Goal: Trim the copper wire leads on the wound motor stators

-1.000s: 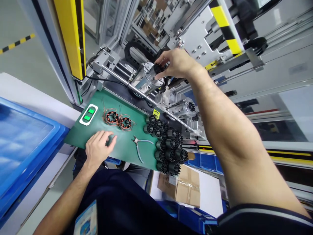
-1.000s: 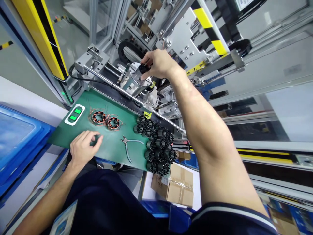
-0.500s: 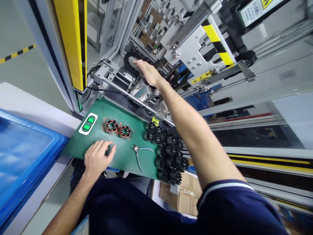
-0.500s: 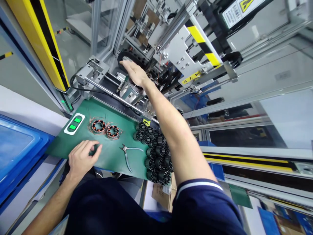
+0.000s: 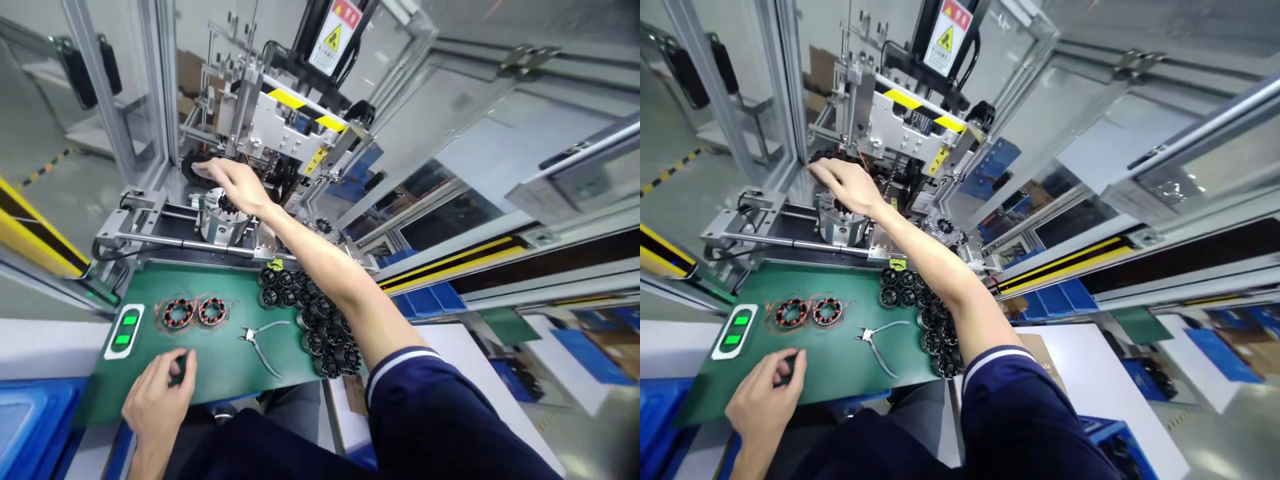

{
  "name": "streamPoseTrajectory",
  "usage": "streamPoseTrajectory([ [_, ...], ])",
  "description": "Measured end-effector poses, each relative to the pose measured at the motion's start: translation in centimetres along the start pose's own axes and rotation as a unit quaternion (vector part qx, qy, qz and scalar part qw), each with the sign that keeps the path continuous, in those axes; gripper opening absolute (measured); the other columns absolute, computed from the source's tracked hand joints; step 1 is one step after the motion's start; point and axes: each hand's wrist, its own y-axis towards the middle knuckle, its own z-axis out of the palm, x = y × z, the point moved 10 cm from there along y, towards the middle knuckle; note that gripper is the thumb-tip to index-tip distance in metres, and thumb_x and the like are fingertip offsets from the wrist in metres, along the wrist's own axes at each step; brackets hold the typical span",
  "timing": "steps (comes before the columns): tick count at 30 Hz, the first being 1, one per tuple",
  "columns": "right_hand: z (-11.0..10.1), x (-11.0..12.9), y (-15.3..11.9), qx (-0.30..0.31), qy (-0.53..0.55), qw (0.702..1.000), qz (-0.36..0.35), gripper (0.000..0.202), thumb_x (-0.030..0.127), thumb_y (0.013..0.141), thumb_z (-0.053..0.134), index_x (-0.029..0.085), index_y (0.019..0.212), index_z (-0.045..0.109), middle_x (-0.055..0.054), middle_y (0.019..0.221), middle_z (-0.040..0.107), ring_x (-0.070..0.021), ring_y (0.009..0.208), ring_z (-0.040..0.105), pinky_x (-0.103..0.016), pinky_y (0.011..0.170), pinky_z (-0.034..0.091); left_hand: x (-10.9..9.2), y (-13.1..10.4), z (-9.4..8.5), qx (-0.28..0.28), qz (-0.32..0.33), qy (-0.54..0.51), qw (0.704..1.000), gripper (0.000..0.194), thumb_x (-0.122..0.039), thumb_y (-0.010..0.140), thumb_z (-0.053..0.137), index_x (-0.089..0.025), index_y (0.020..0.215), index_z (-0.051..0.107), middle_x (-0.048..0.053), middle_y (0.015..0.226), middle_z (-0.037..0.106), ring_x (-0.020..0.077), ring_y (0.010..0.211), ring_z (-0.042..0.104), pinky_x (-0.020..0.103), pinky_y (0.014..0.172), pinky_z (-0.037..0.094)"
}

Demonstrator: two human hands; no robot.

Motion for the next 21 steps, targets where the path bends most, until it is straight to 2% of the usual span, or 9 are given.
streamPoseTrajectory([
  [1,-3.1,0.3,-1.9,-0.036,0.017,0.999,0.012,0.088,0.081,0.116,0.017,0.022,0.138,0.078,-0.007,0.129,0.081,-0.0233,0.122,0.076,-0.045,0.120,0.055,0.3,0.0,0.0,-0.006,-0.007,0.007,1.000,0.013,-0.023,0.101,0.080,-0.026,0.113,0.077,-0.005,0.072,0.065,0.0180,0.063,0.062,0.032,0.072,0.046],
  [3,-8.9,-1.1,-6.6,-0.089,0.030,0.994,0.058,0.083,0.080,0.116,0.023,0.023,0.135,0.080,-0.005,0.112,0.083,-0.0224,0.106,0.077,-0.045,0.112,0.058,0.5,-0.2,0.0,-0.016,-0.011,0.024,1.000,0.021,-0.023,0.098,0.081,-0.026,0.118,0.077,-0.006,0.072,0.065,0.0190,0.063,0.063,0.033,0.072,0.045],
  [6,-14.4,-7.3,-13.3,-0.109,0.030,0.983,0.148,0.087,0.083,0.115,0.022,0.022,0.135,0.080,-0.004,0.099,0.082,-0.0219,0.096,0.077,-0.042,0.103,0.061,0.3,-0.4,0.0,-0.027,-0.005,0.034,0.999,0.030,-0.018,0.093,0.079,-0.027,0.121,0.076,-0.006,0.071,0.065,0.0201,0.062,0.063,0.035,0.073,0.045],
  [8,-14.5,-12.7,-16.8,-0.058,-0.013,0.971,0.232,0.094,0.084,0.113,0.013,0.021,0.137,0.078,-0.006,0.108,0.084,-0.0213,0.101,0.077,-0.040,0.103,0.061,0.4,-0.3,0.0,-0.026,-0.017,0.031,0.999,0.031,-0.017,0.090,0.075,-0.029,0.120,0.076,-0.005,0.071,0.065,0.0215,0.063,0.063,0.037,0.072,0.044],
  [10,-12.6,-17.3,-19.5,0.021,-0.073,0.948,0.310,0.091,0.086,0.113,0.018,0.022,0.133,0.079,-0.006,0.117,0.085,-0.0211,0.108,0.076,-0.040,0.108,0.059,0.7,0.0,0.0,-0.023,-0.045,0.023,0.998,0.027,-0.023,0.091,0.072,-0.033,0.116,0.076,-0.004,0.070,0.064,0.0237,0.063,0.062,0.038,0.069,0.043],
  [13,-9.6,-20.5,-21.1,0.089,-0.103,0.925,0.354,0.074,0.083,0.112,0.045,0.020,0.118,0.082,-0.004,0.115,0.086,-0.0196,0.109,0.074,-0.040,0.114,0.054,1.0,0.5,0.1,-0.022,-0.077,0.024,0.996,0.015,-0.040,0.097,0.071,-0.036,0.111,0.076,-0.003,0.071,0.063,0.0271,0.065,0.061,0.040,0.069,0.044],
  [15,-8.8,-20.3,-20.9,0.083,-0.092,0.930,0.346,0.065,0.075,0.113,0.052,0.018,0.115,0.082,-0.005,0.114,0.086,-0.0194,0.106,0.073,-0.041,0.115,0.054,0.8,0.8,0.3,-0.017,-0.075,0.041,0.996,0.023,-0.051,0.101,0.071,-0.031,0.111,0.075,0.001,0.082,0.069,0.0301,0.078,0.067,0.043,0.075,0.050],
  [17,-9.1,-19.3,-20.4,0.056,-0.084,0.939,0.327,0.057,0.067,0.116,0.054,0.017,0.118,0.081,-0.010,0.120,0.085,-0.0222,0.106,0.073,-0.045,0.115,0.055,0.8,1.0,0.8,0.003,-0.069,0.060,0.996,0.032,-0.054,0.102,0.071,-0.026,0.116,0.076,0.009,0.103,0.075,0.0359,0.103,0.073,0.047,0.088,0.056],
  [21,-11.4,-13.9,-19.0,-0.041,-0.108,0.971,0.209,0.060,0.058,0.119,0.044,0.009,0.120,0.080,-0.020,0.123,0.083,-0.0263,0.113,0.070,-0.053,0.119,0.052,1.4,1.4,1.1,0.038,-0.058,0.066,0.995,0.041,-0.049,0.101,0.072,-0.020,0.130,0.074,0.018,0.129,0.072,0.0408,0.128,0.070,0.054,0.109,0.059],
])
